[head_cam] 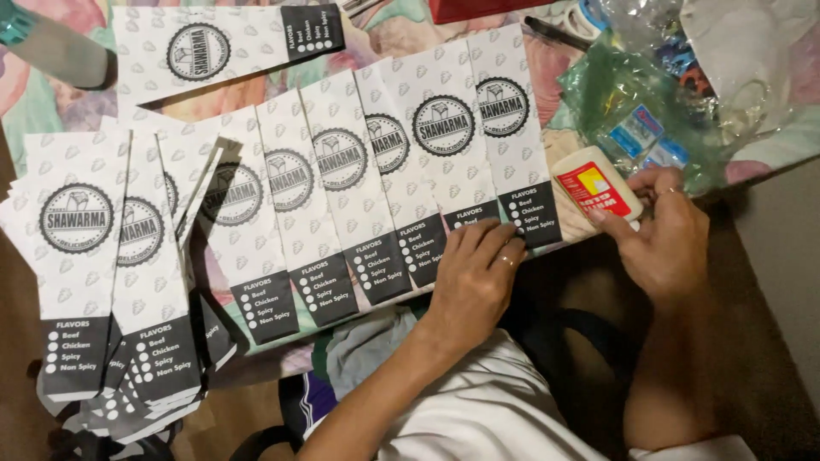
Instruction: Preparing paper shawarma wrappers by counting them into stacks and applying glue to the edges.
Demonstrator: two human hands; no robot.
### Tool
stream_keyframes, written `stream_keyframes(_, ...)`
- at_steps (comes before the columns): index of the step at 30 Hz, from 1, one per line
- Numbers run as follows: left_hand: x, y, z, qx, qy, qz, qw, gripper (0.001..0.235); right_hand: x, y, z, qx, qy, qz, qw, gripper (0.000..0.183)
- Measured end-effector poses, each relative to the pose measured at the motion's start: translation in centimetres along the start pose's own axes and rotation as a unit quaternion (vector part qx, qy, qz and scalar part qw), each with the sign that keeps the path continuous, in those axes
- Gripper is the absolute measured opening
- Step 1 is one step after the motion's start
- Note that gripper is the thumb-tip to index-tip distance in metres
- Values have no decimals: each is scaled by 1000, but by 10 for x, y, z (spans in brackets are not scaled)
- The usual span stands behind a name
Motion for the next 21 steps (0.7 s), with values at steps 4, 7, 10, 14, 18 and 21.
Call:
stream_keyframes(4, -18, -4, 48, -44, -32, -2, 999, 15, -2, 23, -25, 126, -315, 6, 941, 56)
stream_keyframes(7, -24, -5, 57, -45, -42, -1, 998, 11, 34, 26, -26, 199, -479, 29, 854, 53)
stream_keyframes(10, -26, -3, 58, -37, -38, -17, 998, 10, -57, 79, -50, 340, -42, -450, 825, 69)
stream_keyframes(14, -34, 0, 64, -69, -24, -56, 996, 18, -21, 51, -26, 215, -397, 61, 890, 30)
stream_keyframes(18, -34, 0, 64, -90, -22, -66, 994, 28, -26, 54, -10, 175, -461, 84, 866, 37)
stream_keyframes(21, -34, 1, 65, -96, -25, -66, 993, 31, -19, 53, 2, 143, -464, 55, 873, 37)
Point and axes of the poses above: each hand's wrist, its own y-axis away from the middle knuckle, its own z-axis out of the palm, x = y × z, the point moved 9 cm from there along -y, towards the middle knuckle, and after that the axes turned 1 degree about -z, right-handed, at the moved point
